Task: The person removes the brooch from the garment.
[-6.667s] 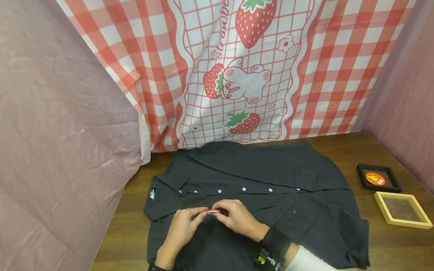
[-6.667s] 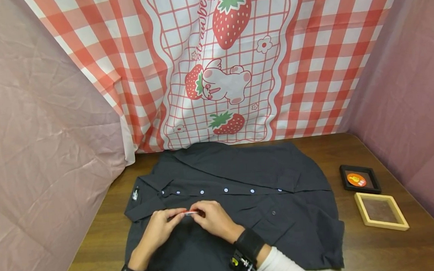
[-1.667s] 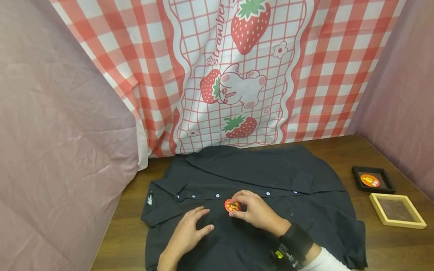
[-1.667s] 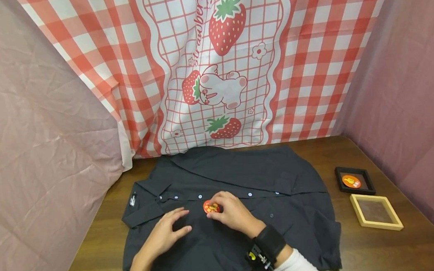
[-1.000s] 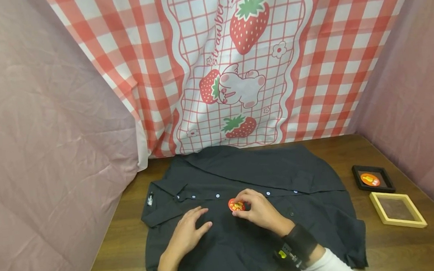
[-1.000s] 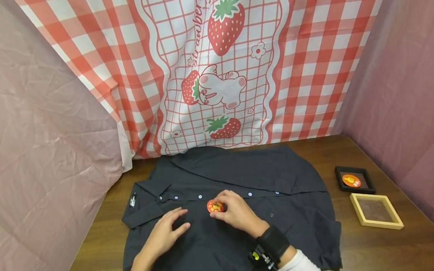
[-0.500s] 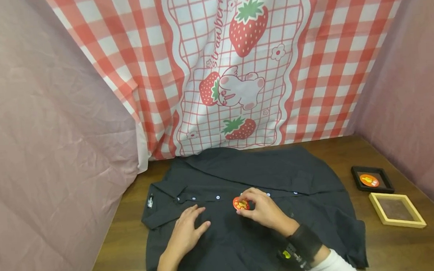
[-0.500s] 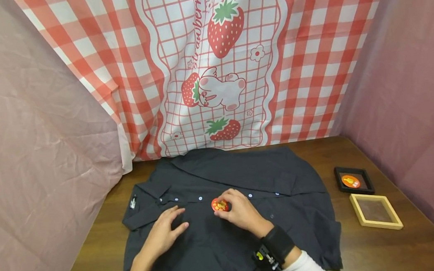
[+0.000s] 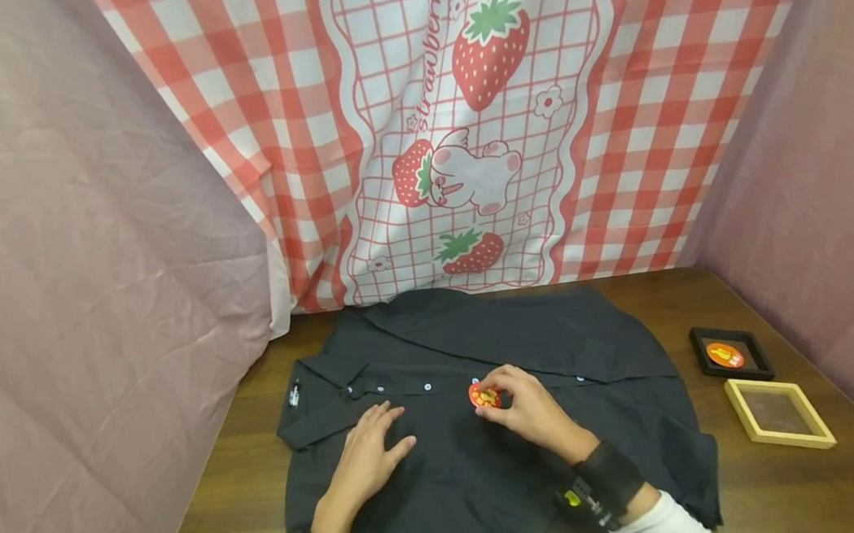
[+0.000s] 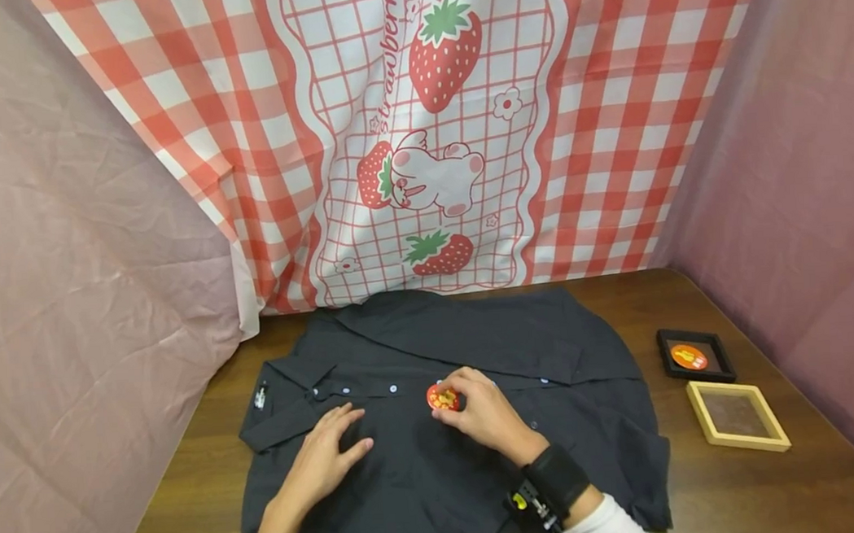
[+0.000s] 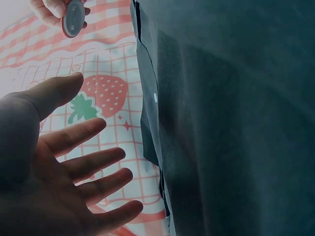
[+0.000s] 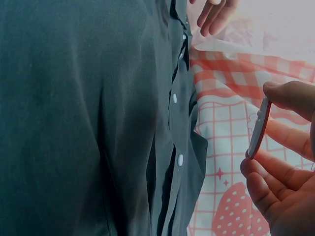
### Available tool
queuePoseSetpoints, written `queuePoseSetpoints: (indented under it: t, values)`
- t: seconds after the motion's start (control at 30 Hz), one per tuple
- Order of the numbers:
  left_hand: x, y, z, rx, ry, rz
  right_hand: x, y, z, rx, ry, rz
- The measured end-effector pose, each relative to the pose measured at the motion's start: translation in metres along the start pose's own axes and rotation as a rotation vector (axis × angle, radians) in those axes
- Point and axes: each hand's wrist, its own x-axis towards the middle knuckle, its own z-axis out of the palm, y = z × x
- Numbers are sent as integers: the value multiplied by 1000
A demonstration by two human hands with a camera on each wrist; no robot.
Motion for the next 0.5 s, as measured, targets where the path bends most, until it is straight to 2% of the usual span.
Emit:
queuePoseSetpoints:
  t: [0.5]
  values:
    - [0,-5,1,-16,-4,-39,-1,7,-10,-30,27,16]
